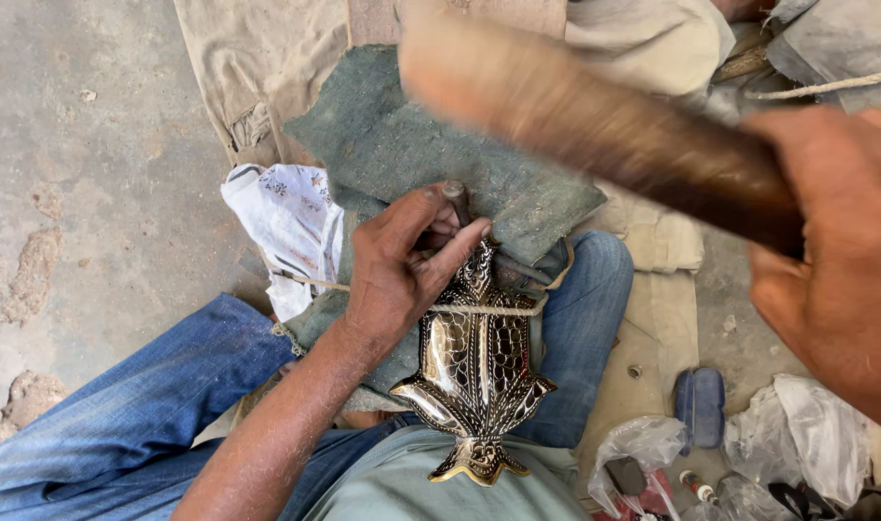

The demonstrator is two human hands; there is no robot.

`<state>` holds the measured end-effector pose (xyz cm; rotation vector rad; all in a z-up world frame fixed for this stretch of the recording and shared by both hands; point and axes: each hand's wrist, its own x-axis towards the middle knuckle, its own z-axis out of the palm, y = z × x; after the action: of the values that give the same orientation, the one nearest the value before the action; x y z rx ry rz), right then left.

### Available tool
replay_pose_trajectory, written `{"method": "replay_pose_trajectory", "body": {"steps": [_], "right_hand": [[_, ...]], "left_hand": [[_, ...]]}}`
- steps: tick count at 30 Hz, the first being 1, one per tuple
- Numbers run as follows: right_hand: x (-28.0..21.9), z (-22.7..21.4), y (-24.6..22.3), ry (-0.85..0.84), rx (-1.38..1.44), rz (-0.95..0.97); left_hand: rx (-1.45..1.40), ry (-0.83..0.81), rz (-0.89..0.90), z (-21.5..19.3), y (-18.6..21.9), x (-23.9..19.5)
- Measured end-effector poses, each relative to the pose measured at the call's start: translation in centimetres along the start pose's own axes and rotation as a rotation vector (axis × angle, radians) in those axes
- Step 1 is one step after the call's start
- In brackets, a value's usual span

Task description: The person sits on the floor and uses a hammer and chisel to shape and refine the details of a decorative metal object. They repeatedly strike the chisel against the metal piece, which is resting on a cushioned surface on their lap.

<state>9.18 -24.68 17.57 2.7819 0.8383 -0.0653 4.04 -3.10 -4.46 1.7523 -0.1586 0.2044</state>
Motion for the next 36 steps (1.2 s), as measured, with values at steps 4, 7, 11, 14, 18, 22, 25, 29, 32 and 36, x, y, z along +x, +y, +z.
{"method": "replay_pose_trajectory", "body": {"steps": [4,7,11,14,18,22,25,29,32,36], "right_hand": [[0.07,-0.05,0.42,-0.065,0.066,0.022],[0.26,-0.17,0.42,-0.115,0.030,0.019],[0.15,-0.15,0.44,-0.128,0.044,0.034],[0.23,0.08,0.36,-0.098,0.036,0.028],[0.07,0.06,0.65,-0.082,0.050,0.053],[0.00,0.10,0.71,-0.079,0.055,0.008],[0.22,0.12,0.60,-0.126,0.100,0.075],[0.32,0.18,0.62,-0.097,0.077,0.016],[0.55,0.34,0.55,-0.113,0.139,0.059],[0.55,0.49,0.70,-0.109,0.165,0.106]], "left_hand": [[-0.028,0.021,0.062,0.21,-0.01,0.36],[0.012,-0.011,0.009,0.10,-0.09,0.09],[-0.009,0.009,0.052,0.33,-0.20,0.35],[0.019,0.016,0.042,0.31,-0.35,-0.05],[0.014,0.019,0.061,0.36,-0.42,0.11],[-0.013,0.010,0.044,0.42,-0.44,0.00],[-0.035,0.052,0.081,0.50,-0.55,0.09],[0.001,0.002,0.054,0.49,-0.66,0.07],[-0.046,0.020,0.058,0.49,-0.79,-0.08],[-0.076,0.024,0.079,0.66,-0.85,0.06]]}}
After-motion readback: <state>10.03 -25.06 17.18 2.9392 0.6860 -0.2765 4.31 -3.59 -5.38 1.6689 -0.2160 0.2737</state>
